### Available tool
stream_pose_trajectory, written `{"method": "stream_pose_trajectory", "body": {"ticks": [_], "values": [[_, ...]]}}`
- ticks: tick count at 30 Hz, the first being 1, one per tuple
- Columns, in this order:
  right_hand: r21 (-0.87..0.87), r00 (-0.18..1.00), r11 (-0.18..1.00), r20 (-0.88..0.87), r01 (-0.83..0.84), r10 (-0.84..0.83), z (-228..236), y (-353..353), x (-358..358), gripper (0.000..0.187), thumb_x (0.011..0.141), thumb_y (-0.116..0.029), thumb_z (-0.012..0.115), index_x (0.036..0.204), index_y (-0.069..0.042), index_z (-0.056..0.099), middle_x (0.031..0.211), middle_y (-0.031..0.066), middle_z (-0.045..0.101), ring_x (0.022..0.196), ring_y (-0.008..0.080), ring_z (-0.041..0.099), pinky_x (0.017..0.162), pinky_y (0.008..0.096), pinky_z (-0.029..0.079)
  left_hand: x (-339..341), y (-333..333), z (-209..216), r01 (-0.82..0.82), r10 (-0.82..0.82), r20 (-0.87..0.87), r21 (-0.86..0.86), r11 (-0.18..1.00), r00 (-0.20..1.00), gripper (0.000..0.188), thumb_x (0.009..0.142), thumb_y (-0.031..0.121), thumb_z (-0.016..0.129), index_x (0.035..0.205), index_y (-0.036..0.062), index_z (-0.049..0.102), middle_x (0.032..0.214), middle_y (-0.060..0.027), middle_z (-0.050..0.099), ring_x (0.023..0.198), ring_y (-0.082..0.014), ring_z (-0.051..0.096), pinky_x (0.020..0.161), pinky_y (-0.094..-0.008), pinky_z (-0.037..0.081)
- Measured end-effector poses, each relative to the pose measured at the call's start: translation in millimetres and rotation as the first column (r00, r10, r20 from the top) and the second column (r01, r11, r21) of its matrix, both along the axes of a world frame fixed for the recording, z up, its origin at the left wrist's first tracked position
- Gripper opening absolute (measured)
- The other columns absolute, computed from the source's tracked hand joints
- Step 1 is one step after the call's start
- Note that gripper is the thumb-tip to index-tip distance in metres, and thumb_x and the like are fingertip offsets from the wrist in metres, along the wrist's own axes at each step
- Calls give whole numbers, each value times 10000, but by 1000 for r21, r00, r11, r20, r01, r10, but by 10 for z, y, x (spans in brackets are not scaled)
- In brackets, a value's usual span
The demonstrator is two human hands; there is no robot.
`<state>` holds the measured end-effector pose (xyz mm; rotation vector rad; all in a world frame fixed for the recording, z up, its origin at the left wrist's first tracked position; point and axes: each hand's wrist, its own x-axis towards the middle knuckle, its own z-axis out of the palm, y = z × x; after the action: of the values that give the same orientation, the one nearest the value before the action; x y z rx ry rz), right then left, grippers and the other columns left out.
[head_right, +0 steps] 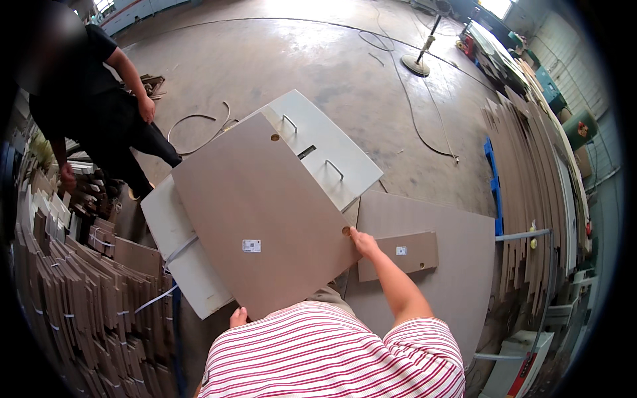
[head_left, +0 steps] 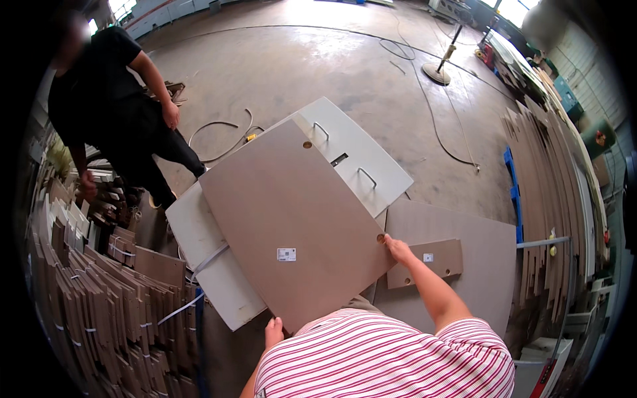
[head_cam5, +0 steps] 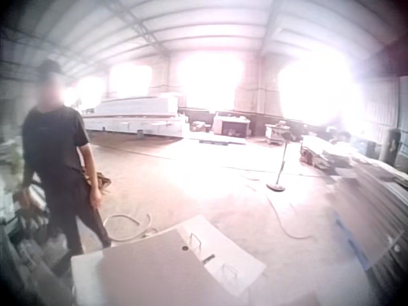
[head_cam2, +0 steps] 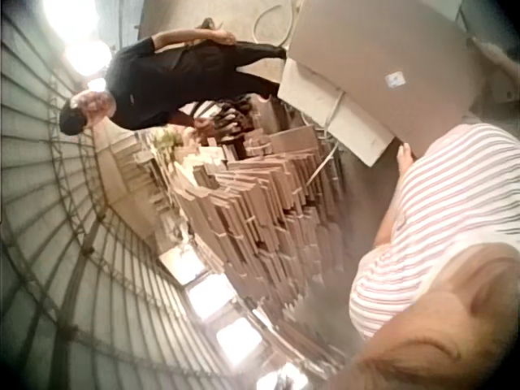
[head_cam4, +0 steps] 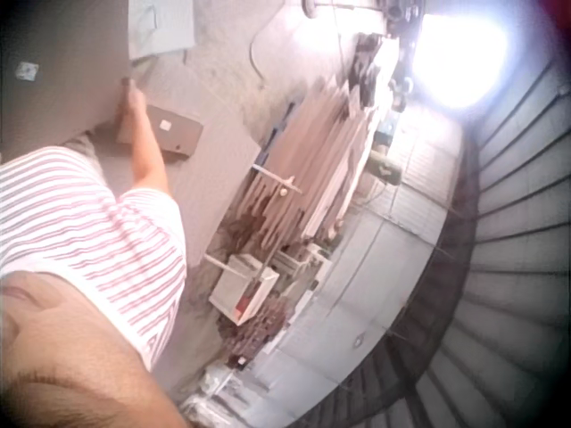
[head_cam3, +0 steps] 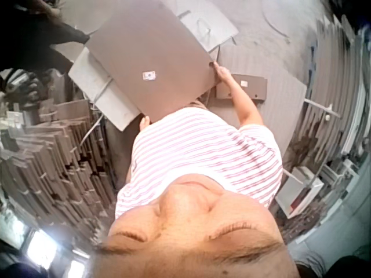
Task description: The person bundles flat cardboard pieces with white plastic straps in a workshop. They place pieces on a table, wrap straps around them, and stack the finished bundles. A coworker assists by handing over pieces and moving stacks.
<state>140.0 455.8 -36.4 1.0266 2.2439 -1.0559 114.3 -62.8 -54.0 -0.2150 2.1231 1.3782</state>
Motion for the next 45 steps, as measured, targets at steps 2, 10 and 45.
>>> {"method": "stream_pose_trajectory", "body": {"ticks": [2,10,45], "values": [[-65,995,997,-92,33,-39,-91,64,13,623,996,-544,322,1216,-29,594,1206,224,615,1174,398,542,973,423,428,24,6,-94,-66,66,20,-4,998,998,366,1004,250,426,1035,-80,583,876,-136,662,778,-204,583,719,-342,464],[-93,949,996,-312,9,-38,-179,482,79,522,1028,-447,316,1190,-15,559,1136,224,618,1107,397,560,941,427,427,229,598,-11,-92,93,2,-121,988,996,359,980,259,458,798,-48,502,608,-150,476,537,-184,386,511,-392,347],[729,193,48,117,-683,974,1510,-628,-3281,311,822,-125,558,1117,-40,609,1309,108,547,1330,240,409,1157,586,172,-2695,1474,1822,-113,-445,-821,-512,852,358,426,889,-7,501,1299,95,551,961,-115,587,918,-292,579,797,-420,478]]}}
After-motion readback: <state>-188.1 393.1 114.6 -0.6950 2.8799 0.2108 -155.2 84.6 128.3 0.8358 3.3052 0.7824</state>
